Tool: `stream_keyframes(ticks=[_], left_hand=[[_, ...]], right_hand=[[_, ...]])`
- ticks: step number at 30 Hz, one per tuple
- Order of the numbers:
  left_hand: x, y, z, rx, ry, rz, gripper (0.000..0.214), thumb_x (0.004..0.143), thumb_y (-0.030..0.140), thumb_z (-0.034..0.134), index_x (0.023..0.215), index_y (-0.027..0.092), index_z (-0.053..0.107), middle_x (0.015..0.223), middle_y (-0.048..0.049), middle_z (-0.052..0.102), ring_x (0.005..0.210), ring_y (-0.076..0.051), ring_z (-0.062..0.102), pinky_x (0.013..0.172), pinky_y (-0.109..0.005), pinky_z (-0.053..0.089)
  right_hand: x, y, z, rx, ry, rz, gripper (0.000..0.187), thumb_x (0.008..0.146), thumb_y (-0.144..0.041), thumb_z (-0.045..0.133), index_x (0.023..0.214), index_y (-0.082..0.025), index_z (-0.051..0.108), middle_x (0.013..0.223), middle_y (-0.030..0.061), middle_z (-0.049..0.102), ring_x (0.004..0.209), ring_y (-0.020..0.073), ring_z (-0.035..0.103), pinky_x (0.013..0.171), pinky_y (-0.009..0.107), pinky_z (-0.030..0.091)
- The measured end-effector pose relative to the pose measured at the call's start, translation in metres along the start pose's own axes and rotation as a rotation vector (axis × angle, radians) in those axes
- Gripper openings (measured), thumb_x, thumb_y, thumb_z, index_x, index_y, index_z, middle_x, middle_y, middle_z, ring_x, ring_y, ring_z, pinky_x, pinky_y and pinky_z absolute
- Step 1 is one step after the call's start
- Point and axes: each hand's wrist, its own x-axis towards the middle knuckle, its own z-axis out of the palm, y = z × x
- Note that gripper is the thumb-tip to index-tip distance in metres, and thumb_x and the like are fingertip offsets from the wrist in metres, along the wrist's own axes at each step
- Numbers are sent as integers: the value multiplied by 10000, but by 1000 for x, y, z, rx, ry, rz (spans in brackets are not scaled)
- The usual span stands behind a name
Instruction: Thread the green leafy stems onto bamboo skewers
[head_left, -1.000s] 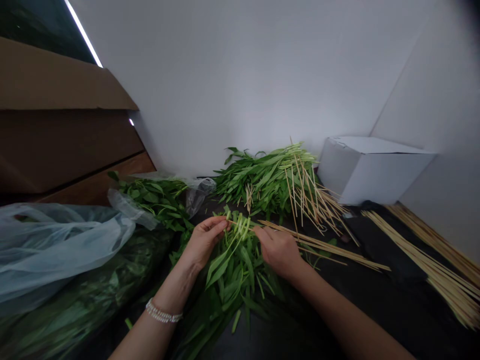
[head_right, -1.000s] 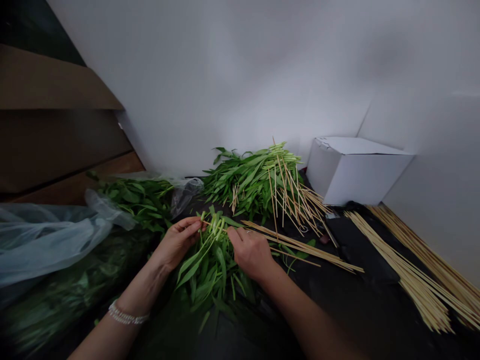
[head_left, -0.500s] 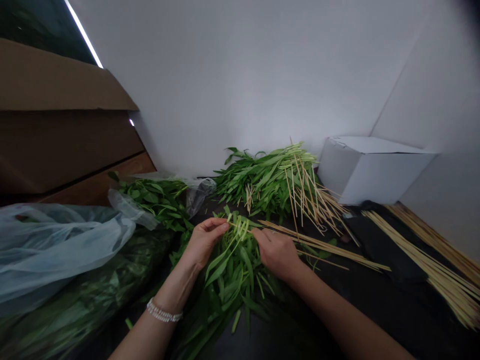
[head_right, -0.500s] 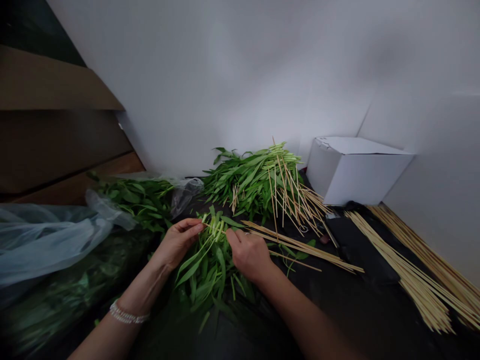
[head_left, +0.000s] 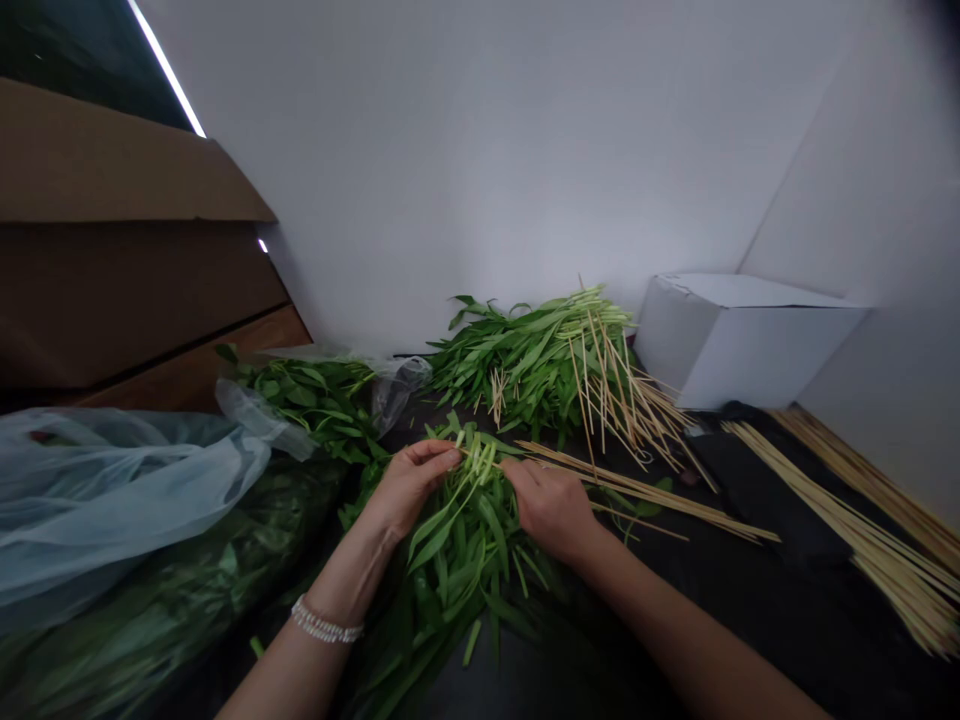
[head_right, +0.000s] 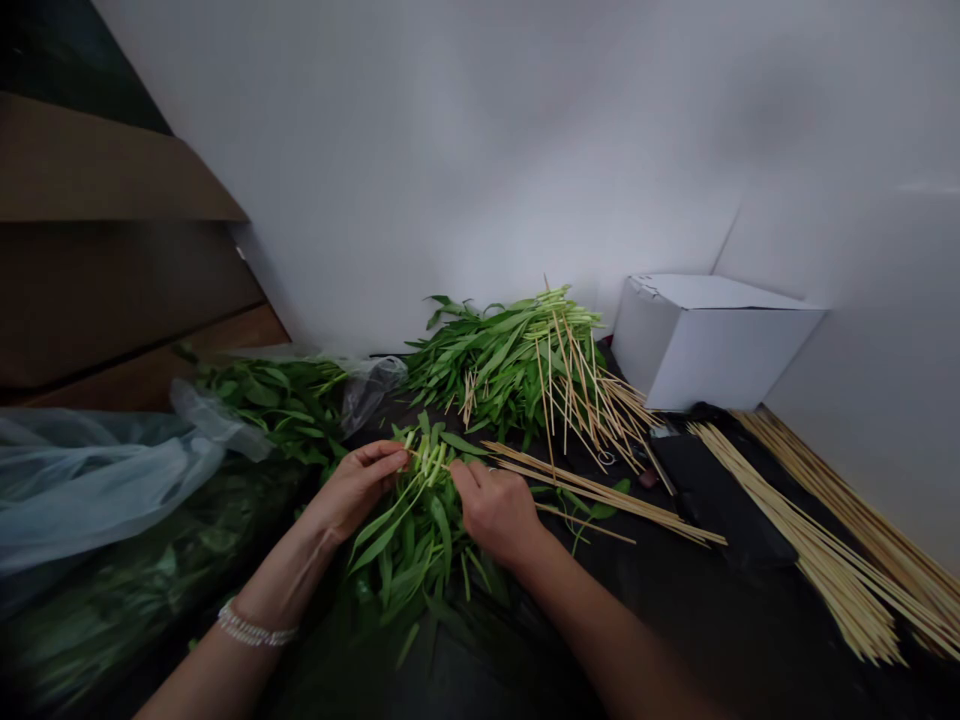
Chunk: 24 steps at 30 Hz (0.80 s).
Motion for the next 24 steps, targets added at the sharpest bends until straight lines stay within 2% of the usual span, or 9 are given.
stream_keyframes(ticks=[13, 24], left_hand=[[0, -4, -2, 31, -39, 7, 284, 523, 248, 894, 729, 145, 728, 682, -8, 711, 612, -89, 626, 630, -184, 482], [-4, -2, 1, 59, -36, -5, 291, 521, 260, 894, 722, 148, 715, 665, 4, 706, 600, -84, 616, 625, -182, 463]], right_hand=[[-1, -3, 4, 28, -26, 27, 280, 858, -68, 383, 999, -145, 612, 697, 14, 612, 533, 136, 509, 526, 285, 292], [-2, -2, 6, 53, -23, 25, 263, 904, -93, 370, 1004, -147, 607, 709, 17, 616, 555, 142, 535, 537, 284, 308]])
